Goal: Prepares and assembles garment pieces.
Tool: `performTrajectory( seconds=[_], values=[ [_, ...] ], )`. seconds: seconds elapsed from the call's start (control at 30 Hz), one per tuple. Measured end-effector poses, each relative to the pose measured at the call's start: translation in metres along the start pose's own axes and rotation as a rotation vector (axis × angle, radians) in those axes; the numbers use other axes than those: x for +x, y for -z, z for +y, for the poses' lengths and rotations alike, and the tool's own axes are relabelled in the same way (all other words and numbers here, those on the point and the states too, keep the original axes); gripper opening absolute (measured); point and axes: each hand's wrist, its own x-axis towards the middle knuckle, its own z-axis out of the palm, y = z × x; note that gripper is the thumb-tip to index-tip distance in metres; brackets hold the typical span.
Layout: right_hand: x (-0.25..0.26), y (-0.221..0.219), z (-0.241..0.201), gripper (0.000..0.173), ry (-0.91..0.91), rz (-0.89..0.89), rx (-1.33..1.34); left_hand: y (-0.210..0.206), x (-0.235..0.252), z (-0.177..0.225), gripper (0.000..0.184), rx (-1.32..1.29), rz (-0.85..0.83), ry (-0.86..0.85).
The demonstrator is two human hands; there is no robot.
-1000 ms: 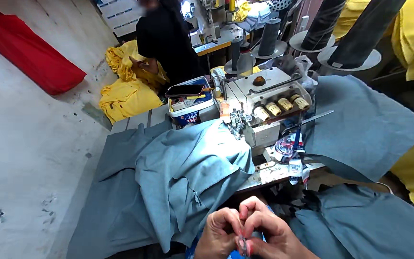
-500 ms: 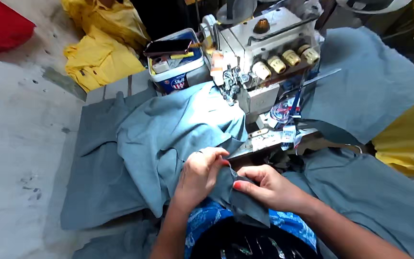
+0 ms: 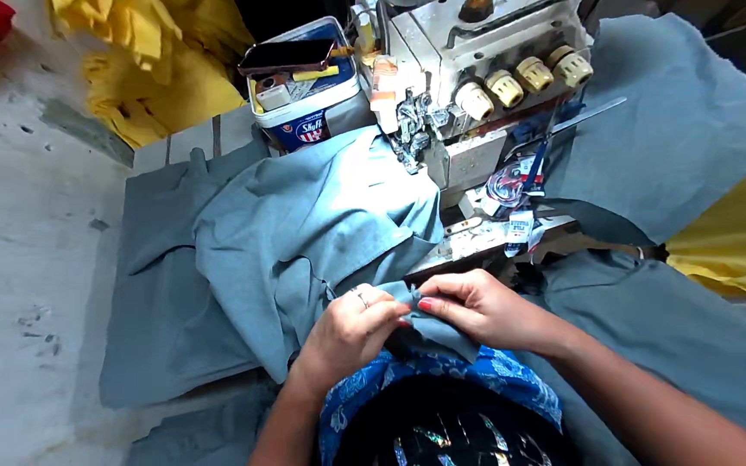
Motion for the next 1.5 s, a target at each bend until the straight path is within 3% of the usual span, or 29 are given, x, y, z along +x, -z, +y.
performTrajectory(
  seconds=[0.13, 0.23, 0.3, 0.37, 0.57, 0.7, 0.73, 0.8, 0.9, 1.0, 1.2, 1.27, 1.5],
  values=[
    [0.004, 0.014, -0.006, 0.035, 0.064, -0.221, 0.041, 0.006, 0.020, -0.006, 0.029, -0.155, -0.197, 0.042],
    [0.003, 0.019, -0.008, 0.031, 0.063, -0.289, 0.105, -0.013, 0.022, -0.019, 0.033, -0.666, -0.232, 0.119],
    [0.000, 0.021, -0.009, 0.027, 0.061, -0.313, 0.111, -0.035, 0.017, -0.022, 0.025, -1.019, -0.215, 0.191],
    [-0.004, 0.023, -0.008, 0.027, 0.087, -0.326, 0.097, -0.051, 0.014, -0.022, 0.016, -1.211, -0.198, 0.214],
    [-0.018, 0.023, -0.013, 0.028, 0.169, -0.363, 0.034, -0.057, 0.015, -0.022, 0.043, -1.233, -0.374, 0.172],
    [-0.021, 0.022, -0.013, 0.028, 0.257, -0.319, -0.035, -0.056, 0.011, -0.015, 0.026, -1.367, -0.383, 0.305],
    [-0.024, 0.022, -0.012, 0.026, 0.259, -0.287, -0.081, -0.048, 0.011, -0.013, 0.023, -1.278, -0.356, 0.357],
    [-0.031, 0.016, -0.003, 0.021, 0.210, -0.181, -0.237, -0.019, 0.015, -0.011, 0.022, -0.832, -0.395, 0.426],
    [-0.036, -0.006, 0.018, 0.020, 0.090, -0.037, -0.317, 0.026, 0.026, -0.011, 0.032, -0.288, -0.655, 0.416],
    [-0.026, -0.027, 0.032, 0.020, 0.105, 0.181, -0.245, 0.057, 0.043, -0.017, 0.021, -0.160, -0.621, 0.280],
    [0.041, -0.020, 0.033, 0.016, 0.216, 0.772, -0.129, 0.056, 0.110, -0.033, 0.011, 0.255, -0.045, 0.174],
    [0.065, -0.011, 0.042, 0.012, 0.220, 0.903, -0.141, 0.045, 0.132, -0.044, 0.015, 0.329, 0.068, 0.197],
    [0.078, 0.000, 0.050, 0.010, 0.138, 0.870, 0.046, 0.028, 0.145, -0.083, 0.017, 0.147, -0.050, 0.385]
  ],
)
